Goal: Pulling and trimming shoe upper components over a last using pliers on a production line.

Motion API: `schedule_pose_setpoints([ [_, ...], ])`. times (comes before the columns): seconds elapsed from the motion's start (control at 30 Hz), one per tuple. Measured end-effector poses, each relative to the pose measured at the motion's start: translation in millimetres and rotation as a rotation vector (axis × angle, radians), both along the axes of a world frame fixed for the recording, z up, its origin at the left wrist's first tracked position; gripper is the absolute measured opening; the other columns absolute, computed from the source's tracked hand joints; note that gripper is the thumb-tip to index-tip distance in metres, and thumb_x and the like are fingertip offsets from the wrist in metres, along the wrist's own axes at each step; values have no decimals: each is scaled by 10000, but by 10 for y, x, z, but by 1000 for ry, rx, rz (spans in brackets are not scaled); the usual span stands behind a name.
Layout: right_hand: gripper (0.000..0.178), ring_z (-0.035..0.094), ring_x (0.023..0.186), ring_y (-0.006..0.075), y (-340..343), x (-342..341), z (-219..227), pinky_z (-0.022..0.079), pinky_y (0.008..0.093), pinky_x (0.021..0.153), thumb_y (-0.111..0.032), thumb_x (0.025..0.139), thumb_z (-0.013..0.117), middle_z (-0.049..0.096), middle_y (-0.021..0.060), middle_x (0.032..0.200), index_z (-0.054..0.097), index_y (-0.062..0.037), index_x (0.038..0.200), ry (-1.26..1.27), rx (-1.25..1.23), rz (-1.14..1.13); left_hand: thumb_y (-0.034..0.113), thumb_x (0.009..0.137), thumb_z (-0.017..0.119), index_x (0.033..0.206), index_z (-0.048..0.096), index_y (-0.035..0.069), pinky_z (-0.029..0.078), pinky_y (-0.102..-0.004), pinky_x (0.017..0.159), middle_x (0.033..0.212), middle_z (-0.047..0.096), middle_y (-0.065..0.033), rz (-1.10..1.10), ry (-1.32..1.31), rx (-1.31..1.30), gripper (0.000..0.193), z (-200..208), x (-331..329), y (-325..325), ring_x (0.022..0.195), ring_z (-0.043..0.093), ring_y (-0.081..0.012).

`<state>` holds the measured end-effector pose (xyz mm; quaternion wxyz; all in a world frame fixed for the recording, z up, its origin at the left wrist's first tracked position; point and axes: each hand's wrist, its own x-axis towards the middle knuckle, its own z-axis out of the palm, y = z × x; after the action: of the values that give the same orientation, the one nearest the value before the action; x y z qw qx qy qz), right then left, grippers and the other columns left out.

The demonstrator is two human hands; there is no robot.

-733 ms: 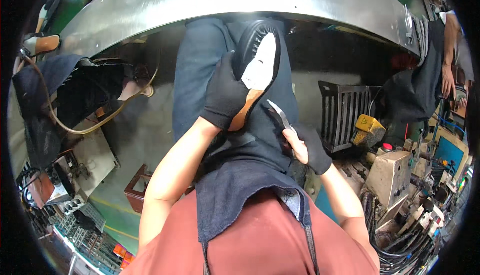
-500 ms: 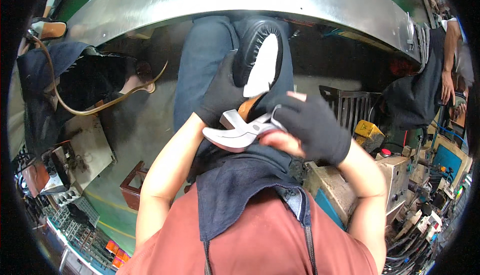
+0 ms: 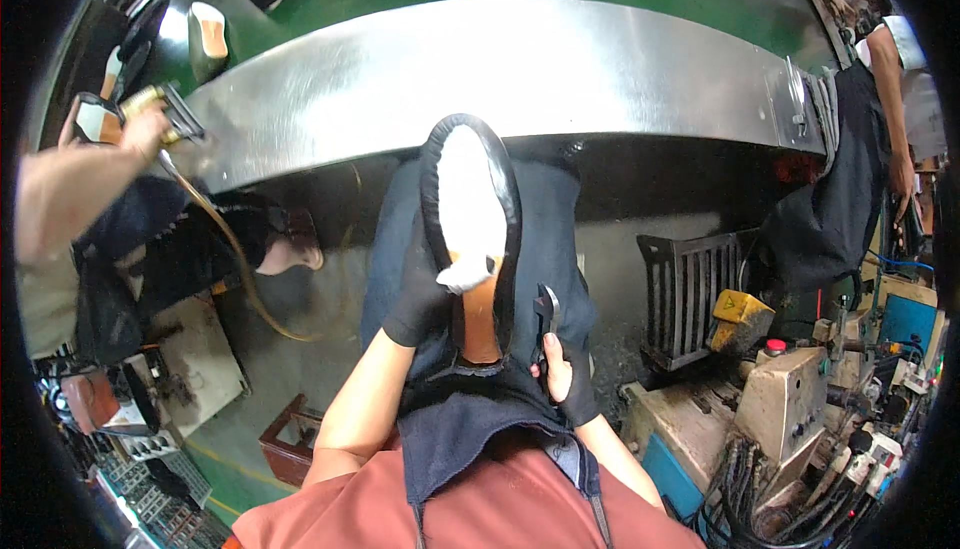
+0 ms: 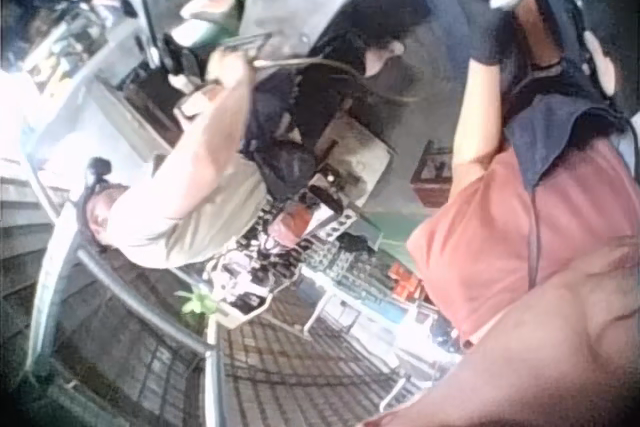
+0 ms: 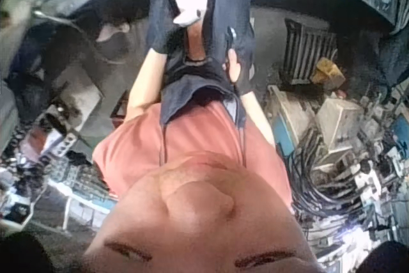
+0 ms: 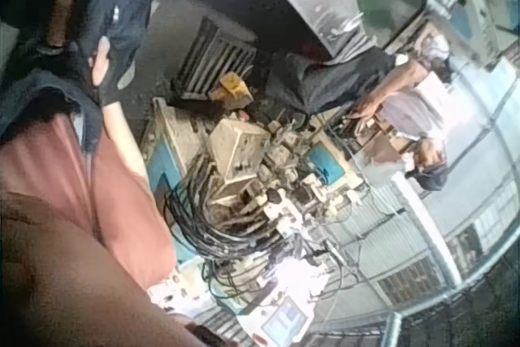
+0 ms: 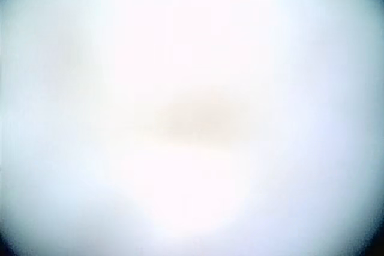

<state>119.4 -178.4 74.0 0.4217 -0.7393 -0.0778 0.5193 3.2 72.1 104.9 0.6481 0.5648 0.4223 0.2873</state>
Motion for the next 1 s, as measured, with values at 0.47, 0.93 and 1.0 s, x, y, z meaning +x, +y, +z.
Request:
schedule_pose_setpoints([
  [0.47,618,647,549,186,1508,923,-352,503,341,525,-565,994,486,643,108,689,655,29,968,163,-188,375,280,862,734,1194,632,12,477,-427,1018,1224,652,-179,-490,523,1049,438,592,1549,2981,1147,621,-326],
  [0.93,576,631,517,158,1536,898,-284,498,297,474,-546,994,522,582,62,674,647,15,1014,245,-63,286,646,724,752,1176,671,16,525,-463,856,1124,678,-249,289,944,1184,780,72,1089,4037,993,677,-392],
  [1.0,519,624,508,156,1534,892,-219,500,294,465,-493,1000,543,590,71,704,630,13,1072,177,-8,251,607,784,726,1176,669,32,539,-443,785,1066,696,-216,45,827,776,698,226,1031,3873,900,693,-345],
])
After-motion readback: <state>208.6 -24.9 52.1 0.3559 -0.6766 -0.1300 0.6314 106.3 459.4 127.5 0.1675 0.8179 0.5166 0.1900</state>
